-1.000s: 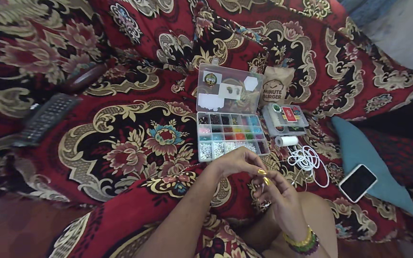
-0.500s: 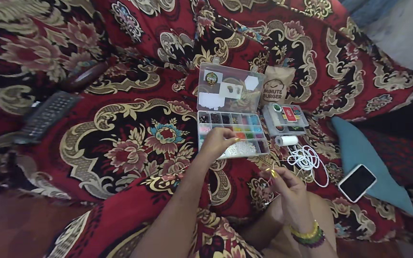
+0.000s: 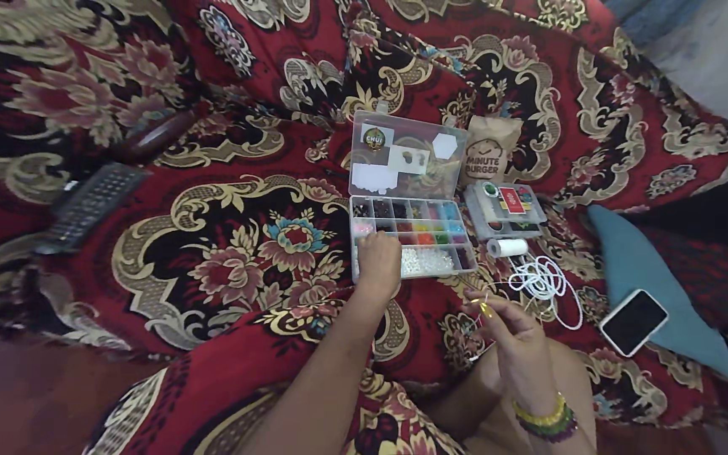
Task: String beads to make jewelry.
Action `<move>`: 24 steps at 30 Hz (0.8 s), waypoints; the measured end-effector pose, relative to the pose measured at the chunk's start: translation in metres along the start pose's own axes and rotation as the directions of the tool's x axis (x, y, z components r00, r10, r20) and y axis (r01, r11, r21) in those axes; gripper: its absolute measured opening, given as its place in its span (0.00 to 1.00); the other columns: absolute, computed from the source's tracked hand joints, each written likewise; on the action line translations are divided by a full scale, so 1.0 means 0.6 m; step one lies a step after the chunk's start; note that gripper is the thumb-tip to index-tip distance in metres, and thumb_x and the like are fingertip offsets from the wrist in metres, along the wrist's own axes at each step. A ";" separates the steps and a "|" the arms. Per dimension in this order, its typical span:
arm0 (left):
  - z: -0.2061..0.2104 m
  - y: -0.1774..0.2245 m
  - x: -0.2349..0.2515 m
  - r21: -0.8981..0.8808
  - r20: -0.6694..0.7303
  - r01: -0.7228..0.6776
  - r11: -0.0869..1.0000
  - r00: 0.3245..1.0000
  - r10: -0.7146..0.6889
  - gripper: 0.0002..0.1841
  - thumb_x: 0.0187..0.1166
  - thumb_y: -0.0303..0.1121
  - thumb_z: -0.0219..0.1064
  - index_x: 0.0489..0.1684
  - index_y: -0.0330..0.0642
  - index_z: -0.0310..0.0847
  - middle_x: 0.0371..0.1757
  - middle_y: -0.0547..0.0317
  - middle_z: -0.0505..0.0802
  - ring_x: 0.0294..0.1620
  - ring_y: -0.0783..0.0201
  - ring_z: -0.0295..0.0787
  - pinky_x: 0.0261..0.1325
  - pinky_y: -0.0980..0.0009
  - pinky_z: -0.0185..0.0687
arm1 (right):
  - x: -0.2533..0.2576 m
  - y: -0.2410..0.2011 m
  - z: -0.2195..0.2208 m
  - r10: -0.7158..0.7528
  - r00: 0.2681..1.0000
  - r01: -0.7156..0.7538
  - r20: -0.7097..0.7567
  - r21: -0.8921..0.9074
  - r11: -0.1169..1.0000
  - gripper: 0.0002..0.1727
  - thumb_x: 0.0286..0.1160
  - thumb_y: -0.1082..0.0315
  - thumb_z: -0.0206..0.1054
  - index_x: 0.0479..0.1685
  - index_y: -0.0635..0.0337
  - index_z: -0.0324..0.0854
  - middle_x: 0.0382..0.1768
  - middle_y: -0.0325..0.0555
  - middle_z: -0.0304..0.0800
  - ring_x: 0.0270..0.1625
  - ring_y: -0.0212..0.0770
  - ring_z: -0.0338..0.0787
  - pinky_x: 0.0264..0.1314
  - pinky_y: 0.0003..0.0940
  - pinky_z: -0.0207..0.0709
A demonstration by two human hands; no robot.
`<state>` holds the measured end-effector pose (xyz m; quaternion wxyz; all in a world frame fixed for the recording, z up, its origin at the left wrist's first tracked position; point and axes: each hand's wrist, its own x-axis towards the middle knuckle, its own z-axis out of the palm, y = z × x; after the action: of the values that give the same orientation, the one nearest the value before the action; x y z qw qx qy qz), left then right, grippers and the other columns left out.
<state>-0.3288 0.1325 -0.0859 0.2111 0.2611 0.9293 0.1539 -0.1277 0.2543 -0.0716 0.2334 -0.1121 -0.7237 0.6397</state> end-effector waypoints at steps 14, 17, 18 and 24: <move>-0.005 0.013 -0.002 0.009 0.082 0.069 0.998 0.994 -0.070 0.15 0.84 0.23 0.57 0.62 0.29 0.83 0.67 0.33 0.86 0.71 0.36 0.81 0.71 0.39 0.72 | -0.007 0.002 0.009 0.044 0.999 -0.043 -0.010 0.069 0.997 0.10 0.82 0.72 0.64 0.48 0.63 0.91 0.36 0.43 0.97 0.31 0.32 0.95 0.34 0.26 0.91; -0.011 -0.011 0.001 -0.340 0.026 -0.028 0.940 0.999 0.040 0.14 0.84 0.31 0.62 0.58 0.30 0.84 0.57 0.37 0.91 0.62 0.42 0.87 0.68 0.43 0.77 | -0.007 0.005 0.010 0.046 0.998 -0.044 -0.031 0.057 0.997 0.10 0.80 0.74 0.64 0.48 0.65 0.92 0.31 0.41 0.96 0.29 0.31 0.93 0.33 0.25 0.90; -0.009 -0.017 0.002 -0.502 0.017 -0.089 0.860 0.993 0.113 0.13 0.82 0.31 0.66 0.56 0.31 0.85 0.52 0.42 0.92 0.55 0.49 0.90 0.64 0.50 0.80 | -0.008 0.006 0.011 0.046 0.998 -0.044 -0.037 0.055 0.998 0.10 0.80 0.74 0.64 0.48 0.65 0.92 0.31 0.41 0.96 0.28 0.31 0.93 0.32 0.24 0.90; 0.016 0.002 -0.014 -0.983 0.139 0.038 0.177 0.786 0.603 0.08 0.81 0.22 0.62 0.48 0.40 0.87 0.38 0.68 0.95 0.37 0.75 0.91 0.47 0.76 0.88 | -0.008 0.004 0.011 0.079 0.996 -0.075 -0.045 0.070 0.995 0.10 0.81 0.71 0.65 0.46 0.63 0.93 0.27 0.39 0.94 0.25 0.29 0.91 0.30 0.24 0.88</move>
<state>-0.3171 0.1306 -0.0913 0.5252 0.2816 0.4694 0.6516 -0.1270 0.2467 -0.0751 0.2295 -0.1473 -0.6908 0.6696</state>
